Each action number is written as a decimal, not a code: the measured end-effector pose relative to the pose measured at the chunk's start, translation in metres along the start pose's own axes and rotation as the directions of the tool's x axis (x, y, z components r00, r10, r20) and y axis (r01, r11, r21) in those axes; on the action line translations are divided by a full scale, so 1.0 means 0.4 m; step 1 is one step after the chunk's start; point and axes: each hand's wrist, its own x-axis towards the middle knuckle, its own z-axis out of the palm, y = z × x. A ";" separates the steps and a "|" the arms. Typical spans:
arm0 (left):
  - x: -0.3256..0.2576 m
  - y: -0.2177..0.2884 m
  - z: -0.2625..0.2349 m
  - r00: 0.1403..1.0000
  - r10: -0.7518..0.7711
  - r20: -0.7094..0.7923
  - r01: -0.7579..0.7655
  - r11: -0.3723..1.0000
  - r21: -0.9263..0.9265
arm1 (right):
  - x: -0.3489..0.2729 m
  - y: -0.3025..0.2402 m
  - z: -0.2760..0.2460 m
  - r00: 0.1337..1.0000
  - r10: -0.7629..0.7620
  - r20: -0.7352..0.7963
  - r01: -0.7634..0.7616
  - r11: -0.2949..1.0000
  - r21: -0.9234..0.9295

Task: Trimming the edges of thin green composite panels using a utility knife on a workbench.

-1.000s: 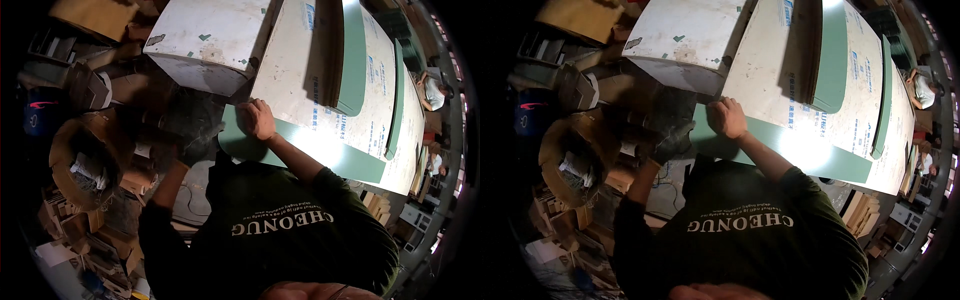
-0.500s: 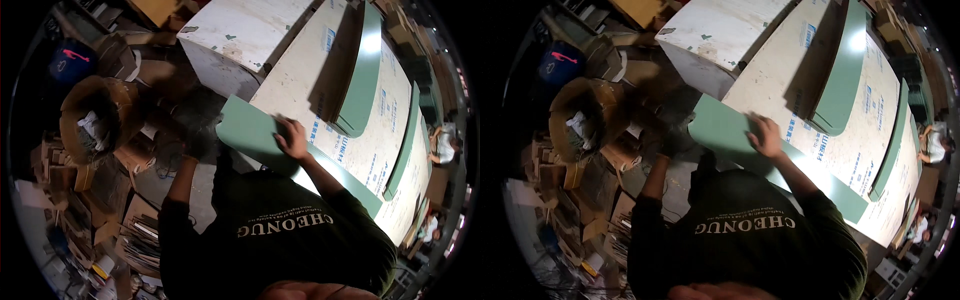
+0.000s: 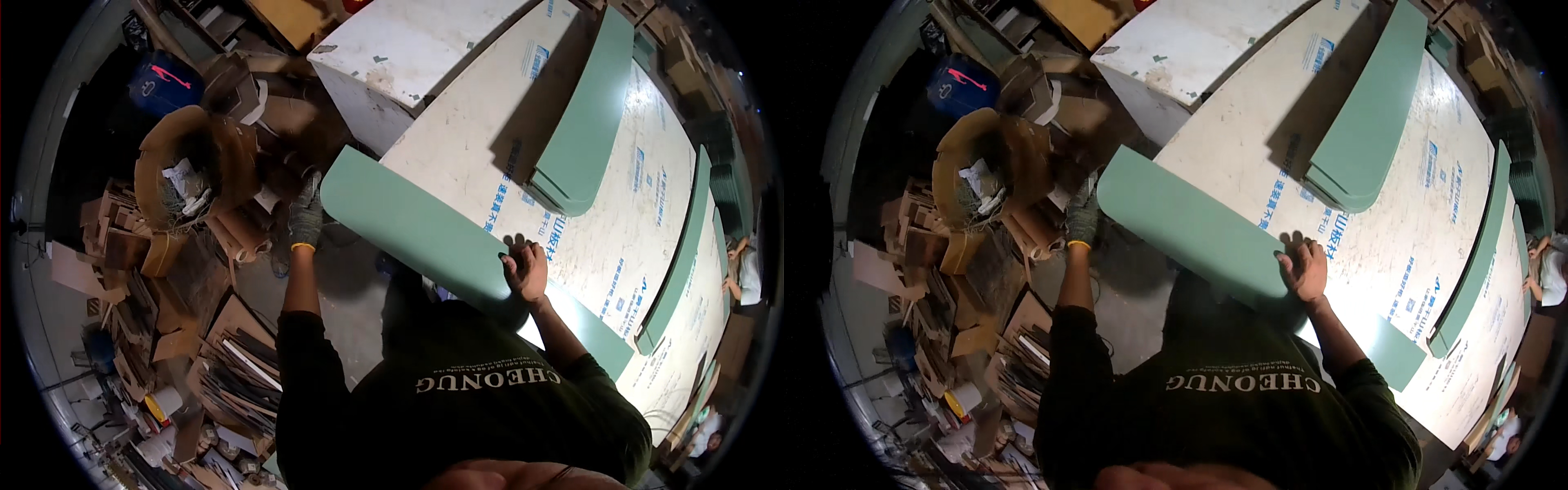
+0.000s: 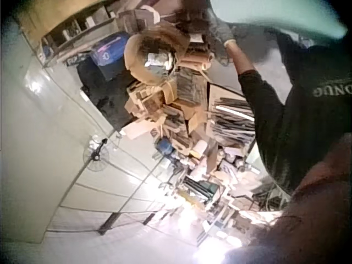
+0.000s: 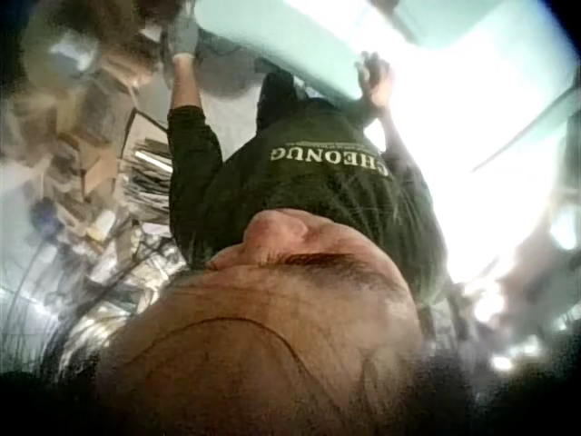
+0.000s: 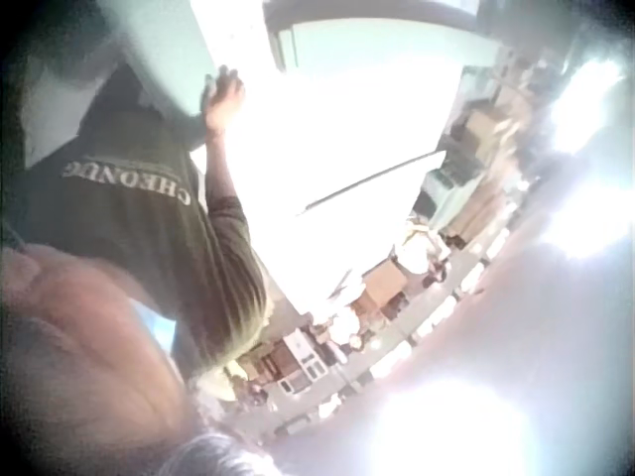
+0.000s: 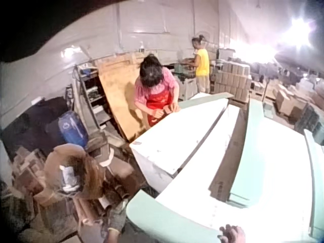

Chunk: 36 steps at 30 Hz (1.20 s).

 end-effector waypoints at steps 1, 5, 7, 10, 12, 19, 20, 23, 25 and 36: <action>0.015 -0.008 -0.008 0.997 0.060 0.047 -0.062 0.997 0.047 | 0.002 0.003 0.001 1.000 0.001 -0.006 -0.001 1.000 -0.001; 0.009 -0.066 -0.009 0.981 0.182 0.067 -0.193 0.958 0.211 | 0.015 -0.008 -0.006 0.998 -0.002 0.056 0.002 1.000 -0.009; -0.035 -0.056 0.021 0.990 0.119 0.074 -0.139 0.899 0.415 | 0.018 -0.005 -0.001 0.998 0.028 0.052 -0.028 1.000 -0.013; -0.137 -0.047 0.104 0.994 0.094 -0.051 -0.087 0.988 0.129 | 0.025 -0.004 -0.003 0.999 0.000 0.038 -0.001 1.000 0.026; -0.201 -0.094 0.220 0.972 0.164 -0.166 -0.191 0.968 -0.165 | 0.027 -0.019 -0.004 0.999 -0.005 0.034 0.004 0.999 0.034; -0.061 -0.005 0.181 0.949 0.128 -0.290 -0.147 0.988 -0.048 | 0.119 -0.097 0.082 0.995 0.094 -0.015 -0.093 0.992 0.080; 0.002 -0.013 0.133 0.975 0.057 -0.213 -0.057 0.998 0.008 | 0.153 -0.113 0.108 0.995 0.096 -0.025 -0.095 0.994 0.062; 0.126 -0.093 0.037 0.946 0.219 -0.241 -0.188 0.972 0.144 | 0.205 -0.133 0.155 0.995 0.103 0.018 -0.103 0.994 0.020; 0.146 -0.099 0.039 0.934 0.218 -0.284 -0.191 0.974 0.120 | 0.198 -0.126 0.153 0.992 0.128 0.021 -0.128 0.992 0.007; -0.414 0.110 0.482 0.936 -0.260 0.235 0.256 0.965 0.049 | 0.207 -0.098 0.150 0.981 0.192 0.001 -0.192 0.981 -0.001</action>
